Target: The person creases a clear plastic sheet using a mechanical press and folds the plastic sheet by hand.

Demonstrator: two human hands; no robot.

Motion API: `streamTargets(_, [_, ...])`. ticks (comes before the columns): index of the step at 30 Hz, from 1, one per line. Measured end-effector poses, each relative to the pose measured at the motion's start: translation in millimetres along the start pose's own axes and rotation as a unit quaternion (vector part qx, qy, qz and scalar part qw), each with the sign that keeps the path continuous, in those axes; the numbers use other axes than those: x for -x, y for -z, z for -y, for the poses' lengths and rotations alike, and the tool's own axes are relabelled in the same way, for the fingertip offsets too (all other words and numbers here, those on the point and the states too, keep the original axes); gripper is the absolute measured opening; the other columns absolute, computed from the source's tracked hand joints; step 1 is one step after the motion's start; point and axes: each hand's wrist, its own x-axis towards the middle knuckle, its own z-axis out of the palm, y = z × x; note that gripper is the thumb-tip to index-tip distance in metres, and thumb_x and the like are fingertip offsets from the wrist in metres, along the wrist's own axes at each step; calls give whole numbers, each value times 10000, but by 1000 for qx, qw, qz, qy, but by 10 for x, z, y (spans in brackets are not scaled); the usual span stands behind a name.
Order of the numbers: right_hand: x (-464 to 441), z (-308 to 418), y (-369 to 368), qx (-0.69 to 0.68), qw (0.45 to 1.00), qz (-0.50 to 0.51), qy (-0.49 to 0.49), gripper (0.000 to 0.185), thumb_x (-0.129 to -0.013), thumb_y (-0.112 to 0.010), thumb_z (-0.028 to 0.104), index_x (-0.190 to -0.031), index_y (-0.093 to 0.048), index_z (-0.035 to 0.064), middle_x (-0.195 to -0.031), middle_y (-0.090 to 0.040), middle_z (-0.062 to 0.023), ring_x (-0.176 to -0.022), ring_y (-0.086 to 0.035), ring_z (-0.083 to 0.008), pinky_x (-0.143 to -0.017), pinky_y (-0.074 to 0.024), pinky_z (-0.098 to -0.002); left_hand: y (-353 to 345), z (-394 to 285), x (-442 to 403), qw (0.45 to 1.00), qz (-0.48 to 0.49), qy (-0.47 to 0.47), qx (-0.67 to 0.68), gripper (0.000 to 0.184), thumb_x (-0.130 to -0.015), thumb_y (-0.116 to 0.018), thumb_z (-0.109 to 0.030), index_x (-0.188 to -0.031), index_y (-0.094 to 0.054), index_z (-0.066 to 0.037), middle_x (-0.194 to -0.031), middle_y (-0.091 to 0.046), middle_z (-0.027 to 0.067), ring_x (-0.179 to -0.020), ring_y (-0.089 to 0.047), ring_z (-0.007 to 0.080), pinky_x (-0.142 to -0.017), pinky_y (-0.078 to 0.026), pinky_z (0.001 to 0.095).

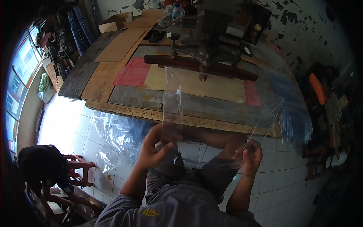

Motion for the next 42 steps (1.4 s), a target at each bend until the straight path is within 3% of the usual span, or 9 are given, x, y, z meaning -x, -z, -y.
streamTargets(4, [17,-2,18,11,999,49,21,398,-993,-764,182,-1293,-582,-7,-887,-704,-126,-727,-714,-205,-629,-641,-374,12,-224,-391,920,-178,-182,-297,817,-891,-798,-163,-1580,-383,-14,-1422,-639,182,-1286,-624,309,-1089,-475,458])
streamTargets(7, [42,-13,70,29,996,83,25,317,-980,-767,111,-1220,-619,-35,-884,-713,-138,-767,-742,-232,-663,-656,-389,-9,-620,-794,842,-136,-274,-444,820,-860,-821,-187,-1565,-429,-37,-1398,-670,138,-1375,-558,344,-1152,-406,503])
streamTargets(10, [55,133,-18,58,995,69,49,163,-989,-742,57,-1125,-739,-33,-911,-758,-151,-772,-754,-225,-664,-649,-371,-81,-752,-1083,856,30,-269,-441,736,-842,-848,-216,-1495,-547,-62,-1241,-707,115,-1265,-607,330,-1130,-408,497])
streamTargets(13, [63,214,15,90,988,94,79,150,-967,-771,55,-1096,-755,-18,-918,-771,-141,-768,-747,-203,-707,-630,-341,-144,-713,-1205,872,70,-217,-433,627,-830,-866,-233,-1404,-650,-102,-1052,-677,95,-1137,-620,291,-1103,-411,466])
streamTargets(14, [90,199,66,120,986,81,86,150,-960,-778,55,-1092,-758,-14,-916,-773,-135,-774,-743,-193,-715,-618,-326,-179,-745,-1206,890,54,-190,-412,487,-813,-881,-238,-1268,-746,-126,-941,-611,68,-1048,-608,270,-1060,-438,445])
streamTargets(20, [191,51,301,172,979,-14,109,144,-945,-801,64,-1070,-767,2,-943,-777,-97,-829,-719,-142,-739,-550,-265,-256,-677,-1139,921,60,-213,-320,228,-808,-857,-160,-1016,-780,-104,-939,-655,22,-972,-644,230,-869,-513,394])
streamTargets(24, [143,-69,316,211,968,-71,112,173,-965,-791,93,-1084,-731,-17,-963,-742,-63,-865,-677,-121,-804,-535,-269,-308,-797,-1072,872,15,-341,-352,195,-738,-825,-81,-903,-743,-144,-913,-737,-19,-824,-682,203,-814,-499,354])
streamTargets(37, [58,-356,246,152,972,-143,109,172,-1003,-707,34,-1166,-713,-21,-1060,-726,-48,-950,-649,-116,-885,-512,-279,-343,-1027,-823,787,-29,-441,-430,111,-807,-774,-269,-915,-782,-243,-957,-772,-107,-821,-652,110,-827,-466,314])
streamTargets(42, [91,-408,346,187,962,-178,88,160,-970,-731,26,-1083,-741,-87,-1139,-758,-151,-1025,-700,-190,-943,-525,-333,-371,-987,-820,782,-29,-456,-423,151,-800,-822,-328,-930,-800,-254,-974,-776,-112,-826,-646,100,-808,-460,319])
